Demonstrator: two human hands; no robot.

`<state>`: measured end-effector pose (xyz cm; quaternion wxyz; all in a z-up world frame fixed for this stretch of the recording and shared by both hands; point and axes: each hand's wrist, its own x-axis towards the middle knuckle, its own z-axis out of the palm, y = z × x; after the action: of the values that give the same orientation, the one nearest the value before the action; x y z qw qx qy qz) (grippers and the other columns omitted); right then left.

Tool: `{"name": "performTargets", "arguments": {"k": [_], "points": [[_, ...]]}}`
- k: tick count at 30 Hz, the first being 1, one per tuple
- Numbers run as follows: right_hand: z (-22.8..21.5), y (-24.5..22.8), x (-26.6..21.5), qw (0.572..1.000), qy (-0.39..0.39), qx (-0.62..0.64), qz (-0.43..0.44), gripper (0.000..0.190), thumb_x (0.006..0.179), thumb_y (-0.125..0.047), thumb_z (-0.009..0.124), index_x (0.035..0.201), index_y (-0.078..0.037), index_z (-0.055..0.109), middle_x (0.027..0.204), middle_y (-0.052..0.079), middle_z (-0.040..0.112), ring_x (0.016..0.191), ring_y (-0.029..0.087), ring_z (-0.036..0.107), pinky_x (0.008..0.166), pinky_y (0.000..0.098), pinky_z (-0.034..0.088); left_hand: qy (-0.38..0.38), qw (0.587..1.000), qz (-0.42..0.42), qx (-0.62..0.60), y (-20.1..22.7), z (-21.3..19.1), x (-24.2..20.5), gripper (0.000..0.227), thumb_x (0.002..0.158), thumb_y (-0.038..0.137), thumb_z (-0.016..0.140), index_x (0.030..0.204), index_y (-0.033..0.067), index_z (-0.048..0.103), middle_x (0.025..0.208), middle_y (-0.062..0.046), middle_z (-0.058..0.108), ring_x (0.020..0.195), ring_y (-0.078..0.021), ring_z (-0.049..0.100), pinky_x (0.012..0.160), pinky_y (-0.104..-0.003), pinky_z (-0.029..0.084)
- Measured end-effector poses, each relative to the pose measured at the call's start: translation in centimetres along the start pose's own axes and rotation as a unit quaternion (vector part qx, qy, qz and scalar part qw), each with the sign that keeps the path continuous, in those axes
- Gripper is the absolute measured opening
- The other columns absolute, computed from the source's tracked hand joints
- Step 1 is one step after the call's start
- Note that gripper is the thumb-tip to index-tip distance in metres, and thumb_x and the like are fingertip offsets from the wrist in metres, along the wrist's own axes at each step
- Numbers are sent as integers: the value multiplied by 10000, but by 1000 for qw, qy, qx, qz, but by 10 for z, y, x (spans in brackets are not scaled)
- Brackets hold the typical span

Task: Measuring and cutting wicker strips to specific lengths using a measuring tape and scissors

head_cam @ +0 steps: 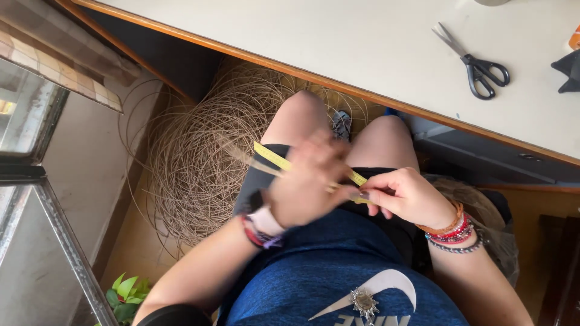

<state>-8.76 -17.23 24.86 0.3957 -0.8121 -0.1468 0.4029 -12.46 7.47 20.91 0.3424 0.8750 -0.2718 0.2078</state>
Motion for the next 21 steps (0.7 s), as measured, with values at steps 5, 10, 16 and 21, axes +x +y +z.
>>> {"name": "performTargets", "arguments": {"k": [5,10,16,21], "points": [[-9,11,-8,999,37,10,-6,212,919,-125,652,951,-44,846,653,43,817,444,94,619,473,214,497,-131,984,-51,-110,-2,-12,9,75,930,219,699,886,189,752,1259,34,694,1343,-350,528,1006,-571,420],[-45,50,-37,998,26,11,48,260,944,-160,641,853,-13,834,666,61,812,477,119,634,508,242,504,-136,986,-36,-90,-61,-72,-9,152,947,117,653,807,145,703,1196,-81,731,1182,-411,621,1008,-533,480],[-53,66,-56,994,44,34,99,257,923,-146,662,973,5,864,613,119,804,408,162,598,437,271,477,-293,936,-194,22,-94,-133,-37,278,978,263,544,1044,175,799,1275,3,722,1262,-253,581,1116,-499,358],[-40,10,-41,991,-5,-96,88,262,926,-279,653,892,-144,876,612,-32,827,425,61,651,466,210,521,-199,946,-122,227,-52,-87,-21,421,909,571,671,1205,280,744,1228,-9,727,1010,-295,707,858,-517,473]]}}
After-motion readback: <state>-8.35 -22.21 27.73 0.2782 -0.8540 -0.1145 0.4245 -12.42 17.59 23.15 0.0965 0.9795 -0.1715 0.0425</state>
